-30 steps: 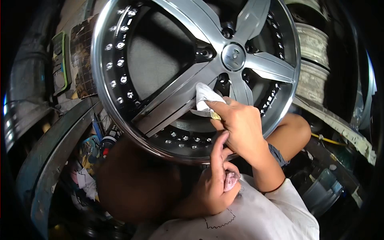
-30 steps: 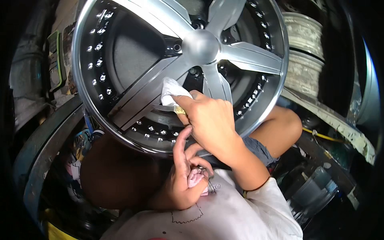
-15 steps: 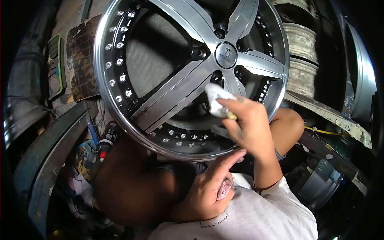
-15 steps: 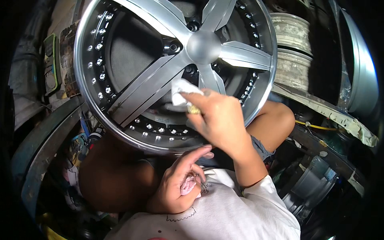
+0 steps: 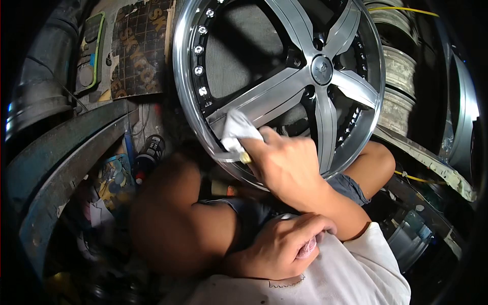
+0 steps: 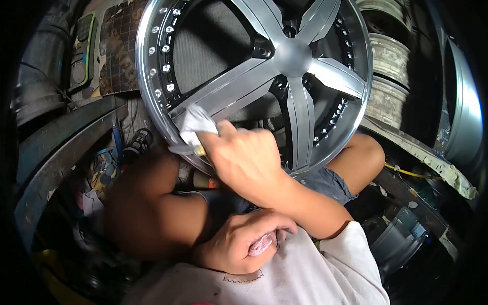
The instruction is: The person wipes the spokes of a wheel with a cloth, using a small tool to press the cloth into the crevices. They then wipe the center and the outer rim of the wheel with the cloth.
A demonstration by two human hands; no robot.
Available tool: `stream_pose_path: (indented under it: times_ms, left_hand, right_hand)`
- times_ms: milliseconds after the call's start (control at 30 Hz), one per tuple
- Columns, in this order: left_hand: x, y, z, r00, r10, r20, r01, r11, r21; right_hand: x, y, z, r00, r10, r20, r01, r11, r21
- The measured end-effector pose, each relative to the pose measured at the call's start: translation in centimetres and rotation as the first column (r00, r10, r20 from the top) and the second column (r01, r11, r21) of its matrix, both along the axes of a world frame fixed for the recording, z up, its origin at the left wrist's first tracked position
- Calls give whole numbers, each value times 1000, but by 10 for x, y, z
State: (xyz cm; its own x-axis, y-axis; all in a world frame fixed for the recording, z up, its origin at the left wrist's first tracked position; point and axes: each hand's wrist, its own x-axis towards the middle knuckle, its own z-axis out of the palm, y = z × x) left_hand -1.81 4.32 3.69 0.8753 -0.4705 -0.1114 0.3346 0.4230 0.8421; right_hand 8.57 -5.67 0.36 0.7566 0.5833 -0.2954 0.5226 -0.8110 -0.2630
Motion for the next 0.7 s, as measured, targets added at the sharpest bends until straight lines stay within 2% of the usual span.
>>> stream_pose_path:
  times_ms: [67, 167, 200, 267, 300, 333, 367, 433, 533, 600, 633, 667, 700]
  left_hand:
    - [-2, 0, 0, 999, 21, -24, -22, 1000, -18]
    - [-4, 7, 1, 998, 53, -28, -54, 998, -45]
    - [-3, 10, 0, 997, 77, -21, -78, 996, -49]
    - [-7, 12, 3, 985, 140, -106, -147, 987, -62]
    - [-8, 12, 5, 975, 170, -142, -180, 981, -66]
    - [-8, 7, 9, 946, 269, -180, -285, 956, -66]
    - [-14, 5, 9, 937, 291, -192, -307, 950, -54]
    - [-19, 3, 3, 911, 351, -215, -364, 931, -22]
    - [-13, 8, 7, 936, 236, -261, -260, 964, -60]
    - [-7, 12, 5, 956, 208, -206, -225, 972, -65]
    - [-6, 14, 3, 963, 195, -184, -211, 975, -66]
    - [-8, 14, 1, 957, 251, -147, -263, 963, -67]
    - [-8, 15, -1, 949, 252, -192, -272, 958, -88]
  right_hand:
    - [1, 6, 2, 1000, -28, -5, 28, 1000, -3]
    - [-8, 4, 16, 998, -45, -49, 40, 995, -96]
    - [0, 7, 15, 999, -39, -29, 37, 997, -64]
    - [9, 14, 13, 998, -60, -12, 60, 998, -16]
    - [13, 19, 12, 999, -42, -18, 41, 996, -80]
    - [8, 16, 9, 997, -73, -23, 72, 996, -45]
    - [-1, 14, 8, 994, -101, -37, 101, 995, -9]
    - [-5, 13, 16, 991, -110, -81, 104, 991, -79]
    - [11, 19, 16, 993, -93, -76, 86, 993, -86]
    - [8, 19, 11, 995, -95, -14, 94, 995, -27]
    - [-2, 14, 10, 994, -92, -51, 87, 991, -102]
    - [-8, 13, 14, 989, -116, -93, 106, 989, -108]
    - [-6, 14, 18, 982, -137, -128, 123, 986, -111]
